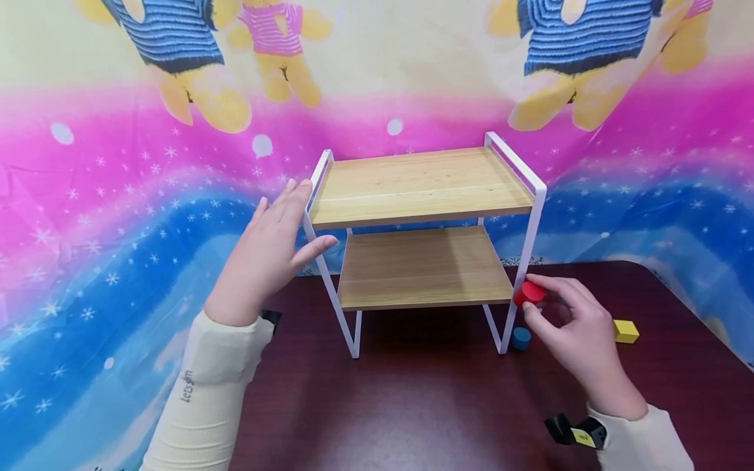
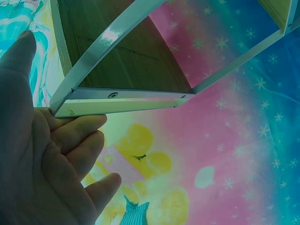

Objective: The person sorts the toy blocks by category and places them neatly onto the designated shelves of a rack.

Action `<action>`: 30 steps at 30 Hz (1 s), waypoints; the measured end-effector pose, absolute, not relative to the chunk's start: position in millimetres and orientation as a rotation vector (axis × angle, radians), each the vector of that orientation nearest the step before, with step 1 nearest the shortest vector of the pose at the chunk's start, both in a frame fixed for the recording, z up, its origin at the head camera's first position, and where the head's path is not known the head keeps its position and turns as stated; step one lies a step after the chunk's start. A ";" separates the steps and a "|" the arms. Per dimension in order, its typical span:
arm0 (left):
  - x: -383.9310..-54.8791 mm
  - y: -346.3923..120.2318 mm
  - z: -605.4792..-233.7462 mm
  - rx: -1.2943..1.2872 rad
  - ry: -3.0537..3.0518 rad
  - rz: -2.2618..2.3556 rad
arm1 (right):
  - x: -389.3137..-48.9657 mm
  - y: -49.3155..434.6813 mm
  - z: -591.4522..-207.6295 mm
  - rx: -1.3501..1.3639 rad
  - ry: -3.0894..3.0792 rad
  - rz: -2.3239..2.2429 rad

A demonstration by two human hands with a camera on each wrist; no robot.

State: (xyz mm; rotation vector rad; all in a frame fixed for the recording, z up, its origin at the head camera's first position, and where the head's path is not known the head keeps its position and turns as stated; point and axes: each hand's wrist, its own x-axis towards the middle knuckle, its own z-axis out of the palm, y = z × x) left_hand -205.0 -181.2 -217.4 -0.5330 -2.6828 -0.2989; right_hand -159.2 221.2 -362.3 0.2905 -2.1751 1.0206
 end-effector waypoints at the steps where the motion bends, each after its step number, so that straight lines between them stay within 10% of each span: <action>1: -204.8 -181.2 -217.1 -0.533 -2.683 -0.300 | -159.0 220.2 -361.5 0.295 -2.171 1.023; 30: -202.2 -178.9 -216.4 -0.525 -2.677 -0.307 | -161.7 196.5 -324.2 0.473 -2.024 1.095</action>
